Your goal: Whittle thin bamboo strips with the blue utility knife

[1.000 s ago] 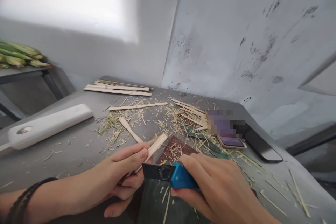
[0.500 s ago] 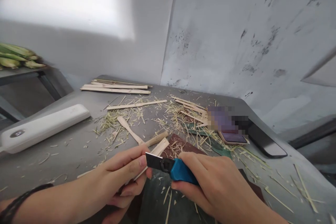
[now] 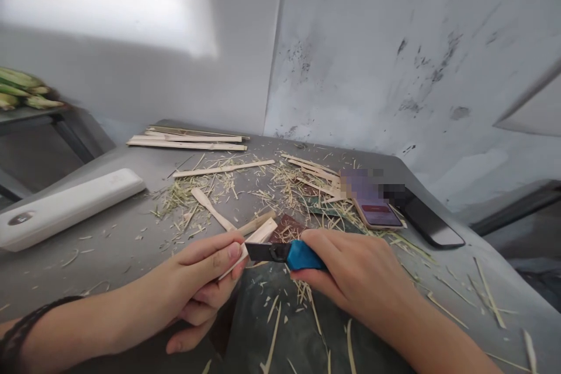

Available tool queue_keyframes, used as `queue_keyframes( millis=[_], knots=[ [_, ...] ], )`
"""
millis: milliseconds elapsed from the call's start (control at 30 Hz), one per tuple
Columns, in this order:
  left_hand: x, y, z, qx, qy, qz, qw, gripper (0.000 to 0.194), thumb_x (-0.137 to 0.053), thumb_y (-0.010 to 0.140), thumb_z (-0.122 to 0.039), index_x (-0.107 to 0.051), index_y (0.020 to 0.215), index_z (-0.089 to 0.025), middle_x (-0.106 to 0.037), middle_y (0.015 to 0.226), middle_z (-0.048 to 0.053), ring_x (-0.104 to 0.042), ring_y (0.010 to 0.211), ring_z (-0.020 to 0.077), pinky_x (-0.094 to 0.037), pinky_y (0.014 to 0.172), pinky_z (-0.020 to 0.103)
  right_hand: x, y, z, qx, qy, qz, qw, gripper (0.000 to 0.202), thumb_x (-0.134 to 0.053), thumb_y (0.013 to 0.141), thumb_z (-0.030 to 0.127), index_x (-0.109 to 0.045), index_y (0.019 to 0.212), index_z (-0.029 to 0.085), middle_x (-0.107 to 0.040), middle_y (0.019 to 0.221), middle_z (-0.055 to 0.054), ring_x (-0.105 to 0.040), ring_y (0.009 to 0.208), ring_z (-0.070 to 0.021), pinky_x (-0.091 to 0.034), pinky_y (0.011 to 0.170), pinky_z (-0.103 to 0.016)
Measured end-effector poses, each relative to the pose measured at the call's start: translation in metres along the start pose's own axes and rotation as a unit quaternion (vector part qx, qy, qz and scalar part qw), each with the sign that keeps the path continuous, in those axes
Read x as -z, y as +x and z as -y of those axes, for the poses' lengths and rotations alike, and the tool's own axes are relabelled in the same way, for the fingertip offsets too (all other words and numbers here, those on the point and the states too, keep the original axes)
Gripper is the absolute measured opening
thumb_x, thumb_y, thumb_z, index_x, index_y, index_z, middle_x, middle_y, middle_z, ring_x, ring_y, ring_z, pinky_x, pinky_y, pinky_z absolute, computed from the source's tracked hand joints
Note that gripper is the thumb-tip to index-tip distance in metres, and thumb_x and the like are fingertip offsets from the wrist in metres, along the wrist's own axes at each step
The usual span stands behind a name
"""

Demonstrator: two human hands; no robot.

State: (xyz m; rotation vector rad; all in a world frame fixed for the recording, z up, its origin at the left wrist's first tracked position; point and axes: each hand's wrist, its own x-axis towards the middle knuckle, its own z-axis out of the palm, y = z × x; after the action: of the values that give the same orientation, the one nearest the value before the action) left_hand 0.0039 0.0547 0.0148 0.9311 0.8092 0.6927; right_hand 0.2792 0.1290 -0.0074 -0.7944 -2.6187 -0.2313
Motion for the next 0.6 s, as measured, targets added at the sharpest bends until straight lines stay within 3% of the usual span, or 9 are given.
queue_keyframes(
  millis=[267,600],
  knots=[
    [-0.001,-0.003,-0.006,0.021,-0.011,0.0,1.0,0.036,-0.048,0.108,-0.05,-0.044,0.083,-0.024,-0.028,0.059,-0.013,-0.016,0.04,0.0041,-0.036,0.035,0.012,0.007,0.003,-0.011,0.025,-0.053,-0.034,0.998,0.029,-0.044,0.11,0.05,-0.058,0.111,0.024,-0.073,0.087,0.0,-0.069,0.068,-0.0177,-0.038,0.059,-0.03],
    [0.003,-0.004,-0.009,0.046,-0.068,0.005,0.997,0.031,-0.045,0.11,-0.042,-0.046,0.085,-0.024,-0.028,0.058,-0.013,-0.012,0.041,0.0042,-0.036,0.037,0.011,0.008,0.001,-0.016,0.019,-0.159,-0.071,0.984,0.029,-0.045,0.11,0.051,-0.058,0.106,0.024,-0.075,0.087,-0.002,-0.07,0.065,-0.0206,-0.037,0.057,-0.032]
  ],
)
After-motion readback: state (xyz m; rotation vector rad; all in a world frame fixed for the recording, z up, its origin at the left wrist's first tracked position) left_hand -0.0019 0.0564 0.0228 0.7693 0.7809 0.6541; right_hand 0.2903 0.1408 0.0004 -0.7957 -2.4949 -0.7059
